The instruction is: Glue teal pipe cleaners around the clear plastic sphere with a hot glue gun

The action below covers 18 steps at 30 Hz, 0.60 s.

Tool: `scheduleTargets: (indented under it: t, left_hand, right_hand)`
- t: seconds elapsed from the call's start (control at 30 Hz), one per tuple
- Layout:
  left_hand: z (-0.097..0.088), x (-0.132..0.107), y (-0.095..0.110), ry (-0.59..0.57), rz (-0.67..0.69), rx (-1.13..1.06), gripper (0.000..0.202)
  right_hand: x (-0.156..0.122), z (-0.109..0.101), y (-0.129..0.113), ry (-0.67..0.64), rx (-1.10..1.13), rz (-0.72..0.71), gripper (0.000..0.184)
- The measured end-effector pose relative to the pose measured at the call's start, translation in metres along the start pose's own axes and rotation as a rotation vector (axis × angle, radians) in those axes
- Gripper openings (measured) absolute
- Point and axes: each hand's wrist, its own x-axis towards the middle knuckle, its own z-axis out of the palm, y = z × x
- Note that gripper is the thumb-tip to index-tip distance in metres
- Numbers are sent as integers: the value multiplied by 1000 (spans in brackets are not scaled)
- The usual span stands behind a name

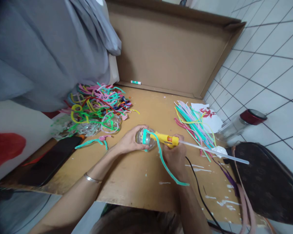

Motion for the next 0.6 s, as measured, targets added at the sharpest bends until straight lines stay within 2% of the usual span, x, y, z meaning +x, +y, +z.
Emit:
scheduleTargets:
  t: [0.6]
  left_hand:
    - [0,-1,2,7,10,-14,73]
  right_hand:
    - [0,-2,-1,-15,-6,-18,42]
